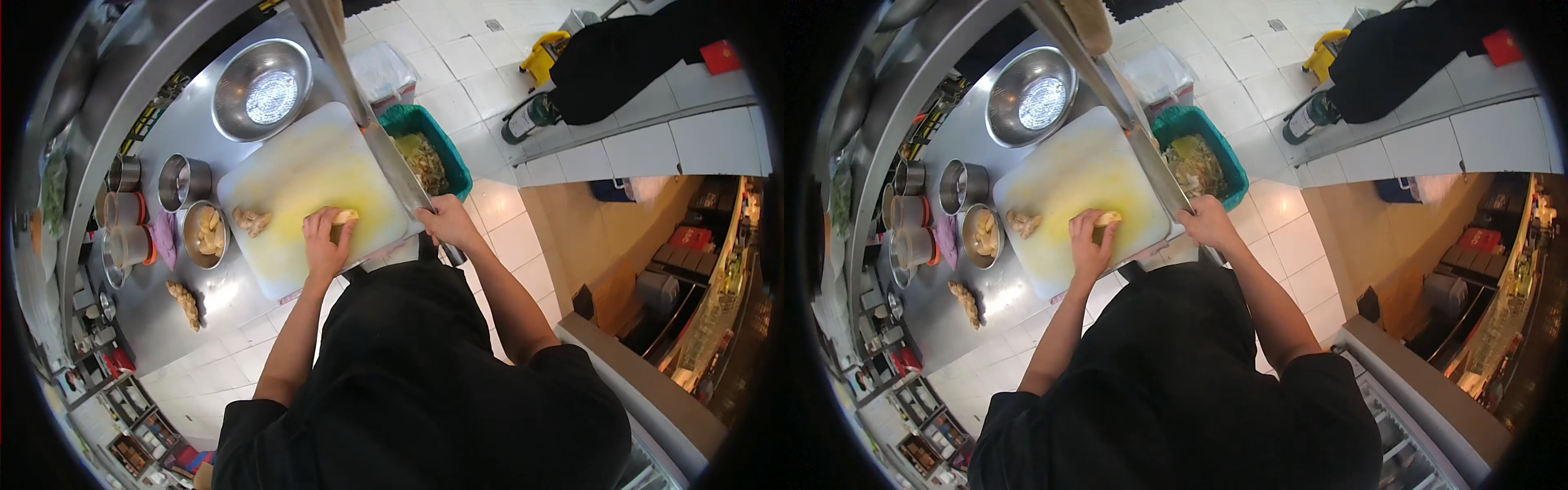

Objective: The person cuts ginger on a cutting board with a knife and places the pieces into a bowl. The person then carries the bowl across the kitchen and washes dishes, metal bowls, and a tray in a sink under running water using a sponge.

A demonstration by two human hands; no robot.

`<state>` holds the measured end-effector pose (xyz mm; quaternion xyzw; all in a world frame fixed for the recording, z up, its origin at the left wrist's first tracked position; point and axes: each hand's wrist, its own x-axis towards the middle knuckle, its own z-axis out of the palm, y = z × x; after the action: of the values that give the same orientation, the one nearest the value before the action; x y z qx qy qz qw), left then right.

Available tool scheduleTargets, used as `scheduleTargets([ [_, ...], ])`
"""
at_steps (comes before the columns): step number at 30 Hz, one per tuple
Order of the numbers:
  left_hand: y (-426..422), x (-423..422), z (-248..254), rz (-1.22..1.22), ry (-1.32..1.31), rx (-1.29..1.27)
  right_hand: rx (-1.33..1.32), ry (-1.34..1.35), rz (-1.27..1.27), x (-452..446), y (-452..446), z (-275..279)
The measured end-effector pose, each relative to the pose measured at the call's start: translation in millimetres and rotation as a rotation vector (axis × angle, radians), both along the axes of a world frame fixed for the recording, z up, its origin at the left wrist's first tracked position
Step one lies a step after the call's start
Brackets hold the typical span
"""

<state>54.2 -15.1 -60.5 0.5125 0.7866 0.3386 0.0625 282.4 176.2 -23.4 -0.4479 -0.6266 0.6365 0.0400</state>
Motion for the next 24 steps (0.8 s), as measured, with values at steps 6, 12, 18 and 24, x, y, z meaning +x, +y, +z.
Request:
scheduleTargets([
  [6, 2, 0, -2, -0.014, 0.028, -0.027, -0.053, 0.07, -0.094, 12, 29, -25],
  [12, 4, 3, -1, 0.01, 0.068, -0.106, -0.249, -0.036, -0.139, 30, 85, -154],
  [18, -4, -3, -6, -0.063, 0.122, -0.086, -0.253, -0.507, -0.219, 67, 68, -373],
  [24, 1, 0, -4, -0.015, 0.123, -0.083, -0.184, -0.499, -0.36, 126, 3, -351],
])
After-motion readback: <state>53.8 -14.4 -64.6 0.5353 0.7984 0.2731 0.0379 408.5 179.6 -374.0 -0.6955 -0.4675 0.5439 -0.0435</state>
